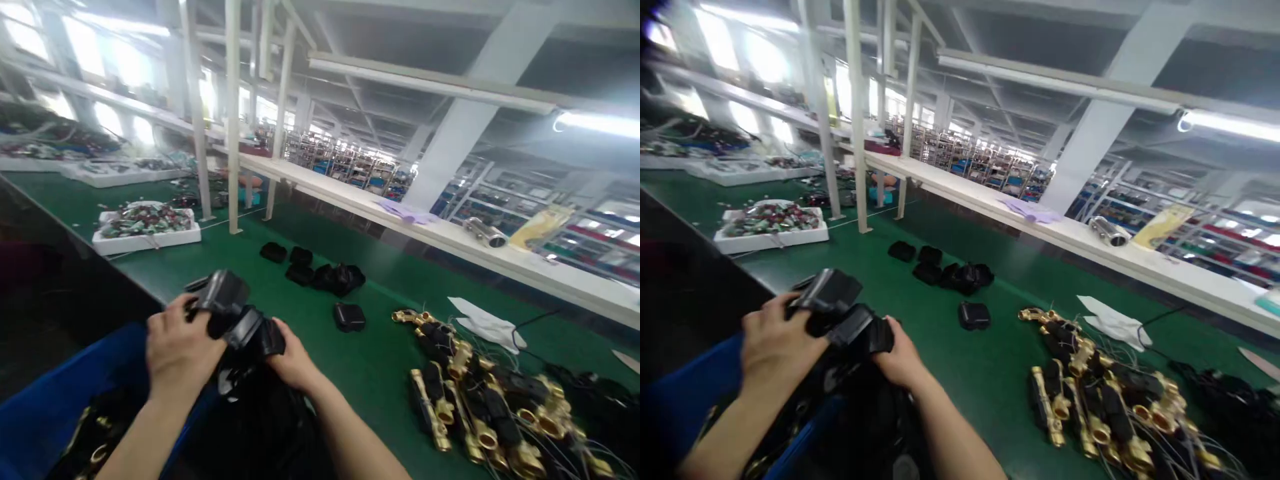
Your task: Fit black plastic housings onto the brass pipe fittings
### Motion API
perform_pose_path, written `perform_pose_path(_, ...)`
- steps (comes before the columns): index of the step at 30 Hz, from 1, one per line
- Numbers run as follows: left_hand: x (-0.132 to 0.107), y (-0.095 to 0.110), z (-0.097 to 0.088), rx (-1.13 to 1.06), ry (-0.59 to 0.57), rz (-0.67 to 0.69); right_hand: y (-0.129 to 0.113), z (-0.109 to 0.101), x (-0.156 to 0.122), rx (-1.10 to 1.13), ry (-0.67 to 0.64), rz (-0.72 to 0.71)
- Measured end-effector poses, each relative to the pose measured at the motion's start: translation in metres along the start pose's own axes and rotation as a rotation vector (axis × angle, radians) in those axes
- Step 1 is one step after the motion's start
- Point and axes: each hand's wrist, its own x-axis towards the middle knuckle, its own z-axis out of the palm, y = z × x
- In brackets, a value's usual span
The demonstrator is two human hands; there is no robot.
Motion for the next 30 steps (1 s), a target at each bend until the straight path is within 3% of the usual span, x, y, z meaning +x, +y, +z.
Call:
perform_pose_path(4, 0.062, 0.112, 0.095, 0.115, -0.154, 0.131, 0.069, -0.102, 0.06, 0.013, 0.114, 0.142)
perform_pose_path(7, 0.1, 0.159, 0.169, 0.135, -0.284, 0.126, 0.115, -0.158, 0.105, 0.071, 0.137, 0.206)
perform_pose_path(11, 0.145, 0.176, 0.242, 0.093, -0.473, -0.033, 0.158, -0.213, 0.159, 0.156, 0.198, 0.184)
perform_pose_path(13, 0.164, 0.175, 0.269, 0.044, -0.556, -0.146, 0.173, -0.232, 0.182, 0.158, 0.237, 0.158)
perform_pose_path(16, 0.182, 0.17, 0.301, 0.009, -0.58, -0.277, 0.189, -0.251, 0.206, 0.117, 0.259, 0.194)
perform_pose_path(21, 0.19, 0.163, 0.337, -0.187, -0.535, -0.335, 0.194, -0.263, 0.225, 0.077, 0.246, 0.291)
perform_pose_path(24, 0.185, 0.155, 0.34, -0.44, -0.487, -0.295, 0.184, -0.266, 0.23, 0.02, 0.297, 0.383)
perform_pose_path(27, 0.164, 0.133, 0.319, -0.534, -0.433, -0.32, 0.166, -0.27, 0.23, 0.059, 0.305, 0.469)
perform_pose_path(30, 0.11, 0.084, 0.272, -0.715, -0.366, -0.345, 0.137, -0.273, 0.22, 0.02, 0.282, 0.502)
